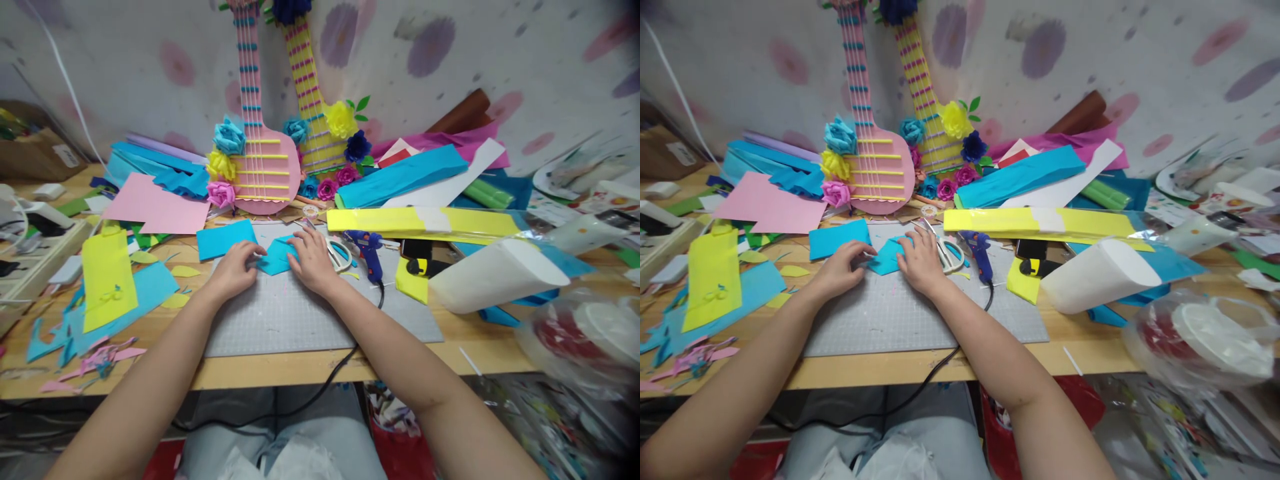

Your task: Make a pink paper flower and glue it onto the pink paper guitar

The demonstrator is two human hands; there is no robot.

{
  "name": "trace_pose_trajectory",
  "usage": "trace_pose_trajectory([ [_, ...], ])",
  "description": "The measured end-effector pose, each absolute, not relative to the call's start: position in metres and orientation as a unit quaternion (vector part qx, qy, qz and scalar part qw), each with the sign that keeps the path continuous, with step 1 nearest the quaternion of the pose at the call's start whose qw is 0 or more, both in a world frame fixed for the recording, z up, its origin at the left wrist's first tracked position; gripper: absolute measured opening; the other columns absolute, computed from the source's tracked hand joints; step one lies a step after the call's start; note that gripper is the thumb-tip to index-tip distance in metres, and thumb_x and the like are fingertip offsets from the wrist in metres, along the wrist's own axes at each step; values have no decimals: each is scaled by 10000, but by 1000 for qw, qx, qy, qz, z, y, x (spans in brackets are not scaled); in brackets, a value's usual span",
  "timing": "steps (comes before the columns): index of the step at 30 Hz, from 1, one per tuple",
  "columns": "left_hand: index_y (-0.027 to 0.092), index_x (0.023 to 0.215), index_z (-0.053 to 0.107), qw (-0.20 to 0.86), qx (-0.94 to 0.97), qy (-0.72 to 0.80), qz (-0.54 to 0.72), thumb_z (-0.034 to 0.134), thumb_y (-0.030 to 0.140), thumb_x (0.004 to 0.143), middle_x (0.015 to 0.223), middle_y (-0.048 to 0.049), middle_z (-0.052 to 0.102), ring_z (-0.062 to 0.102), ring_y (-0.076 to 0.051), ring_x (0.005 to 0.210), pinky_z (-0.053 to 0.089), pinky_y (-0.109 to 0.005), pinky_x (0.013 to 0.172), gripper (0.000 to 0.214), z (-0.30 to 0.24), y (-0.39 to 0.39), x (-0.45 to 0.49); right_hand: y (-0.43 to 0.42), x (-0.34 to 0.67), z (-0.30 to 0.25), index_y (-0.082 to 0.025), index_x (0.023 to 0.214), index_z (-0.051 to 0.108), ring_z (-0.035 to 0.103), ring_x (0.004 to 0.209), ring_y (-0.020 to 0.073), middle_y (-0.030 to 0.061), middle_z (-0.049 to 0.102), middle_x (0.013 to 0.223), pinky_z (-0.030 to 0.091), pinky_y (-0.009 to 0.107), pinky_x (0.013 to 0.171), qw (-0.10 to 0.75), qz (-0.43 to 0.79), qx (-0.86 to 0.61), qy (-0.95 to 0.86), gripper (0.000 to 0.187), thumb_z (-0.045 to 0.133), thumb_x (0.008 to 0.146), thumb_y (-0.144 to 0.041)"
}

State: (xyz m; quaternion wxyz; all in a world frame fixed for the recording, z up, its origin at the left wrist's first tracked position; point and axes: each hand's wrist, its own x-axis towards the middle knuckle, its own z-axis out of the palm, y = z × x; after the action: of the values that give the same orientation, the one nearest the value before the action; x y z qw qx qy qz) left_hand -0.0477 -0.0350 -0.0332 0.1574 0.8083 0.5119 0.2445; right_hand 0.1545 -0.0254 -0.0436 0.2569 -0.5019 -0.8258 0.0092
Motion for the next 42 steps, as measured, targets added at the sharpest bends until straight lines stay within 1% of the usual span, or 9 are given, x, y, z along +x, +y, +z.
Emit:
trace_pose_trajectory([
  [3, 183, 933, 586, 128, 824, 505, 222, 450, 74, 634, 998, -54, 611, 503, -207, 961, 391, -344, 859, 346, -34, -33, -52, -25, 160, -41, -177, 921, 645, 346, 1194, 260, 96, 545, 1127, 243, 430, 1030, 268, 12, -492, -828, 202, 497, 783, -172],
  [7, 188, 894, 609, 121, 818, 517, 220, 495, 218, 751, 961, -59, 626, 517, -211, 943, 387, -363, 866, 185, -36, -29, -53, -27, 165, -37, -209, 754, 673, 399, 1076, 230, 65, 569, 1050, 300, 399, 961, 242, 36, -441, -864, 171, 522, 740, -130],
  [12, 200, 779, 620, 120, 845, 467, 232, 513, 249, 774, 922, -52, 635, 528, -195, 936, 388, -353, 870, 118, -32, -32, -49, -28, 165, -35, -205, 850, 700, 408, 1018, 233, 75, 585, 1010, 321, 388, 916, 208, 30, -466, -860, 205, 529, 752, -151],
  [20, 203, 800, 603, 161, 898, 351, 212, 499, 221, 798, 862, -39, 643, 549, -166, 875, 406, -323, 823, 105, -30, -41, -33, -28, 165, -35, -208, 947, 667, 421, 1040, 237, 78, 577, 1077, 327, 393, 907, 182, 33, -471, -863, 194, 586, 797, -299],
  [26, 212, 841, 606, 149, 873, 410, 217, 504, 276, 817, 840, -40, 644, 552, -175, 837, 412, -318, 772, 123, -36, -38, -27, -27, 165, -33, -178, 950, 620, 440, 998, 221, 89, 571, 1024, 351, 352, 863, 181, 41, -461, -868, 178, 605, 785, -245],
  [30, 215, 1011, 551, 154, 846, 456, 231, 538, 275, 793, 821, -16, 644, 569, -169, 803, 414, -315, 769, 227, -40, -35, -21, -28, 166, -30, -174, 872, 603, 480, 908, 192, 68, 591, 921, 361, 309, 803, 165, 60, -449, -876, 87, 560, 796, -176],
  [32, 212, 1058, 513, 159, 836, 469, 237, 548, 257, 778, 798, -3, 642, 575, -162, 770, 415, -308, 753, 286, -40, -34, -17, -28, 167, -29, -175, 867, 596, 506, 864, 173, 47, 615, 879, 362, 287, 783, 160, 92, -443, -877, 103, 542, 789, -138],
  [37, 200, 1021, 489, 143, 827, 485, 245, 558, 248, 758, 764, 0, 624, 566, -167, 742, 404, -308, 718, 276, -41, -34, -12, -26, 170, -30, -173, 871, 604, 541, 811, 153, 27, 641, 837, 369, 257, 745, 167, 157, -422, -877, 146, 521, 766, -113],
  [42, 200, 874, 507, 103, 835, 494, 219, 544, 267, 767, 757, -20, 602, 536, -190, 751, 378, -327, 701, 132, -44, -31, -11, -26, 170, -29, -168, 849, 621, 541, 804, 155, 37, 641, 836, 373, 266, 756, 159, 161, -424, -877, 165, 498, 762, -102],
])
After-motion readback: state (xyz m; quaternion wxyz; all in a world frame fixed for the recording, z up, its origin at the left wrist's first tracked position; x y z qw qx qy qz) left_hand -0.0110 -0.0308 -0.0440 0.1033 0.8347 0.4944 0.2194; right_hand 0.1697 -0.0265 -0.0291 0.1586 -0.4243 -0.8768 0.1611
